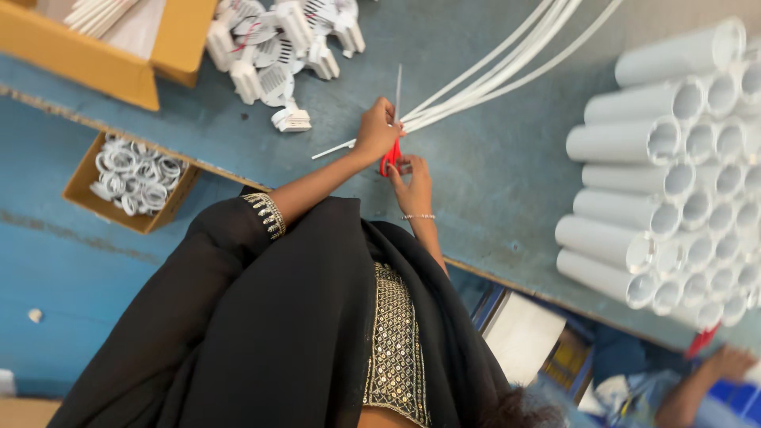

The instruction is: The person retrieves white plastic rods and red scissors, then cuts the rods into shorter lengths on a workbench. The cut pieces are gathered and placed into a cardboard box.

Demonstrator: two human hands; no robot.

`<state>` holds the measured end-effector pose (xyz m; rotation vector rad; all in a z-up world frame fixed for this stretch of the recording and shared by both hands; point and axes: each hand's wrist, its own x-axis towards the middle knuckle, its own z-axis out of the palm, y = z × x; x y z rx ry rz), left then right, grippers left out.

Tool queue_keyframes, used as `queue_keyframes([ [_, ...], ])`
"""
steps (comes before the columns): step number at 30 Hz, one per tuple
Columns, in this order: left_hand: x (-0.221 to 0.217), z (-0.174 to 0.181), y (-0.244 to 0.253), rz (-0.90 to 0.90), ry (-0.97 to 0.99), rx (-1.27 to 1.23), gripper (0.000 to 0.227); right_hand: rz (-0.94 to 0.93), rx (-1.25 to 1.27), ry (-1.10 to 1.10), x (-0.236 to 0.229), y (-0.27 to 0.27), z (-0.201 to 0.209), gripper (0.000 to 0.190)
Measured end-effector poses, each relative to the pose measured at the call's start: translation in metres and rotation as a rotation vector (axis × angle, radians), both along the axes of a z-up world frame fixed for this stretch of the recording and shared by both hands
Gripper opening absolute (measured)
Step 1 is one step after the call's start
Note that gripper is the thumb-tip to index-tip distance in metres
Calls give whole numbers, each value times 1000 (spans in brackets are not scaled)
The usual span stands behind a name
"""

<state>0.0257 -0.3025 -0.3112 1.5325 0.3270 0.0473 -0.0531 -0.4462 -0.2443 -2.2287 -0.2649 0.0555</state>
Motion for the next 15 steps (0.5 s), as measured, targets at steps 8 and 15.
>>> queue_keyframes([
  [8, 2, 20, 22, -137, -78, 363, 38, 1, 141, 432, 13, -44, -54, 27],
  [15, -15, 52, 279, 727, -28, 922, 39, -265, -90, 21, 8, -159, -44, 29],
])
